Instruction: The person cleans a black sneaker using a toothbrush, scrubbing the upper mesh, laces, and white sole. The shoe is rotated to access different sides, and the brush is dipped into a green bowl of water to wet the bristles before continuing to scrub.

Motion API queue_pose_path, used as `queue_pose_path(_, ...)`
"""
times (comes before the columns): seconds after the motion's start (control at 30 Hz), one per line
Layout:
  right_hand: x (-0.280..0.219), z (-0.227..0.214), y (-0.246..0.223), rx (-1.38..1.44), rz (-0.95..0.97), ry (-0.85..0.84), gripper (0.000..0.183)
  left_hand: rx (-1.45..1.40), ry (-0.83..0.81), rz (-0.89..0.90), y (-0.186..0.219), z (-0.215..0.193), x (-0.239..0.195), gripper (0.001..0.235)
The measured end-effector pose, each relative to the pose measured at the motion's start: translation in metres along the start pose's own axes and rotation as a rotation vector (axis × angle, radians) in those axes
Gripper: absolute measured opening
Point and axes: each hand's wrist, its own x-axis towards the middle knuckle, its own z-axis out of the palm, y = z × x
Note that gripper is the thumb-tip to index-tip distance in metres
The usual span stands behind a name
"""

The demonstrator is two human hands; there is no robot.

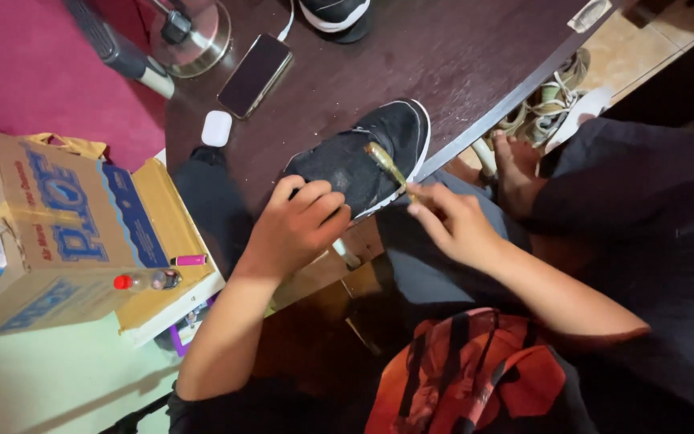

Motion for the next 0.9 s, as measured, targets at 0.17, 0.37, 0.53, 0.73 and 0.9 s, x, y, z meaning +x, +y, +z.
queue_pose_path(0.17,0.003,0.006,-0.020,0.055,-0.015,-0.070,0.017,-0.059,0.017,-0.002,-0.001,0.009,-0.009,0.016)
queue_pose_path(0.37,0.015,0.005,-0.038,0.107,-0.020,-0.097,0.013,-0.092,-0.051,0.007,-0.007,0.005,-0.005,0.021)
queue_pose_path(0.53,0.018,-0.005,-0.052,-0.030,0.040,-0.070,0.013,-0.150,-0.089,-0.008,-0.006,0.006,-0.008,0.024)
queue_pose_path(0.73,0.035,-0.010,-0.050,-0.115,0.070,-0.070,0.021,-0.119,-0.045,0.003,-0.001,0.015,-0.020,0.020)
queue_pose_path(0.9,0.057,-0.010,-0.064,-0.090,-0.049,-0.160,0.007,-0.163,-0.079,-0.016,0.000,0.012,-0.015,0.017)
